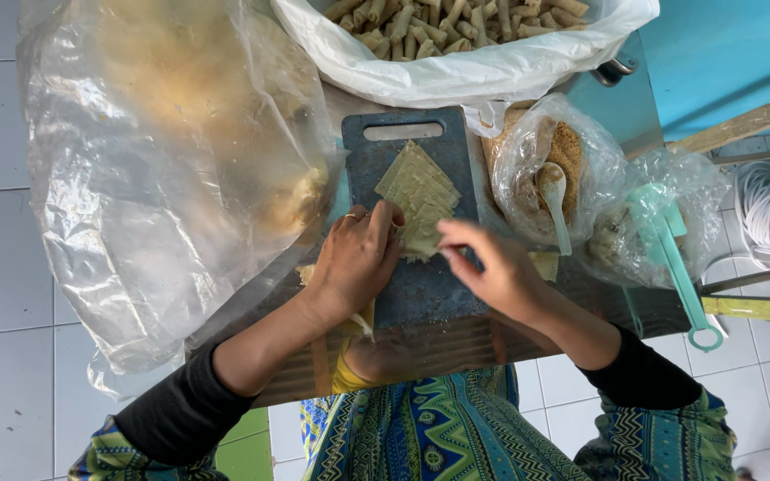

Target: The person spoons brown filling from a plastic bag onto triangular pastry wrappers on a cutting board, then folds and presses the wrappers closed by hand. A plastic scraper is used to separate and lift the thin wrappers, and folded pieces accumulate on the board.

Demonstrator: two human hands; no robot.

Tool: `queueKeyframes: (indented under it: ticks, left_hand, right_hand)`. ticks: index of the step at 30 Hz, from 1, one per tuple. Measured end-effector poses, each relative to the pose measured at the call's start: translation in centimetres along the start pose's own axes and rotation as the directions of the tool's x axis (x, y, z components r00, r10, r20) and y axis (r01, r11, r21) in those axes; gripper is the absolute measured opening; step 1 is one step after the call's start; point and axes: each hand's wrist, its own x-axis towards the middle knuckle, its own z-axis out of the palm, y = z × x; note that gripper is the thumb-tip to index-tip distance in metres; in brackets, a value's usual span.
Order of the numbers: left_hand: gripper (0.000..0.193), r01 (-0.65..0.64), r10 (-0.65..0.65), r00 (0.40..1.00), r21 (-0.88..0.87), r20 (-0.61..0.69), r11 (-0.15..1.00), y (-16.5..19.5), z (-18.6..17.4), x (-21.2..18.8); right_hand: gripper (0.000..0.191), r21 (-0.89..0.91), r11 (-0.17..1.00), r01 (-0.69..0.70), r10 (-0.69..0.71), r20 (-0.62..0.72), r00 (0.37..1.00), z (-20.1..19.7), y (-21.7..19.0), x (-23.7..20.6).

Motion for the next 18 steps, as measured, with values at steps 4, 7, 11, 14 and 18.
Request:
queueKeyframes:
  ticks: [4, 7, 11, 14, 18]
  left_hand:
    - [0.024, -0.017, 0.016, 1.0, 0.036, 0.011, 0.999, 0.3, -0.3, 0.2]
    - [0.017, -0.042, 0.039, 0.999, 0.098, 0.032, 0.994, 0.4, -0.5, 0.5]
    - [0.011, -0.053, 0.049, 0.998, 0.122, 0.037, 0.991, 0.4, -0.5, 1.0]
    - [0.012, -0.039, 0.03, 0.997, 0.138, 0.069, 0.99, 0.3, -0.1, 1.2]
    - [0.013, -0.028, 0.025, 1.0, 0.153, 0.019, 0.988, 0.3, 0.3, 1.4]
  right_hand:
    - [0.046, 0.437, 0.838, -0.327, 0.365, -0.003, 0.931, -0.7, 1.5, 0.8]
    - [0.047, 0.55, 0.76, -0.346, 0.418, -0.006, 0.908, -1.7, 2.6, 1.6]
    - [0.049, 0.499, 0.828, -0.258, 0.363, -0.125, 0.924, -3.4, 2.9, 1.9]
    - [0.047, 0.296, 0.946, -0.129, 0.19, -0.185, 0.964, -4.4, 2.2, 1.3]
    - [0.037, -0.068, 0.995, 0.074, -0.063, 0.161, 0.985, -3.8, 0.7, 0.0]
